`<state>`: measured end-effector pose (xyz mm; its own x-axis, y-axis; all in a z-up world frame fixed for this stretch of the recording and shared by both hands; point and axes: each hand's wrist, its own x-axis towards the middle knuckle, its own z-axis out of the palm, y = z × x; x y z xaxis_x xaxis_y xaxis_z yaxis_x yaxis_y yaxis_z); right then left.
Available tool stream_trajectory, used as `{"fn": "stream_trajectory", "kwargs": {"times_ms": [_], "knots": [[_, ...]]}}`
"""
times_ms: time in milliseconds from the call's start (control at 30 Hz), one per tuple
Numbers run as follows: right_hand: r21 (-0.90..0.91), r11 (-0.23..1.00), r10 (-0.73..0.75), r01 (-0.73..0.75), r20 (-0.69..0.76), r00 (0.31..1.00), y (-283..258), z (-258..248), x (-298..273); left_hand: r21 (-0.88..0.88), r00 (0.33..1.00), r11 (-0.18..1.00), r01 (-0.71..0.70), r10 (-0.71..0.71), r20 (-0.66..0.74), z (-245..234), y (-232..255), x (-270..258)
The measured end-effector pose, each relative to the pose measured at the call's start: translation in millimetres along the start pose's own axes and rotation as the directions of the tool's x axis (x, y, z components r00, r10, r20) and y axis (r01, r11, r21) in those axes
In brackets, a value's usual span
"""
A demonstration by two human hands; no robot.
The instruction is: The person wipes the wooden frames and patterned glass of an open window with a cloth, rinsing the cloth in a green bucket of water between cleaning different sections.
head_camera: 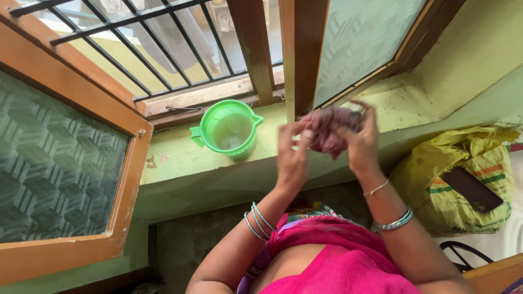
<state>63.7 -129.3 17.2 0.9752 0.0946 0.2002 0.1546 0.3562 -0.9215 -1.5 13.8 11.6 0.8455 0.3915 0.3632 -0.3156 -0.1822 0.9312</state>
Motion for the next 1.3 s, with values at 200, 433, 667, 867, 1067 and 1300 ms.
{"fn": "stream_trajectory", "kwargs": {"times_ms": [200, 433, 667, 867, 1067, 1300], "knots": [[-0.288, 0.752, -0.565, 0.593, 0.181, 0.805, -59, 37, 47, -0.14, 0.997, 0.989, 0.047, -0.054, -0.047, -30, -29, 38], [-0.511, 0.336, -0.689, 0.792, 0.44, 0.576, -3, 61, 66, -0.299, 0.983, 0.94, 0.164, -0.13, 0.133, -27, -48, 61], [-0.563, 0.413, -0.545, 0.716, 0.477, 0.69, 50, 35, 36, -0.305, 0.978, 0.93, 0.205, -0.183, 0.099, -29, -39, 62], [-0.628, 0.409, -0.413, 0.662, 0.52, 0.748, 38, 29, 47, -0.285, 0.995, 0.955, 0.086, -0.067, 0.076, -18, -52, 55], [-0.465, 0.756, -0.222, 0.46, 0.478, 0.85, -16, 36, 56, -0.351, 0.983, 0.922, 0.16, -0.117, 0.141, -20, -61, 49], [-0.253, 0.862, -0.372, 0.439, 0.272, 0.887, -15, 60, 50, -0.266, 0.953, 0.917, 0.296, -0.263, 0.152, -30, -50, 52]]}}
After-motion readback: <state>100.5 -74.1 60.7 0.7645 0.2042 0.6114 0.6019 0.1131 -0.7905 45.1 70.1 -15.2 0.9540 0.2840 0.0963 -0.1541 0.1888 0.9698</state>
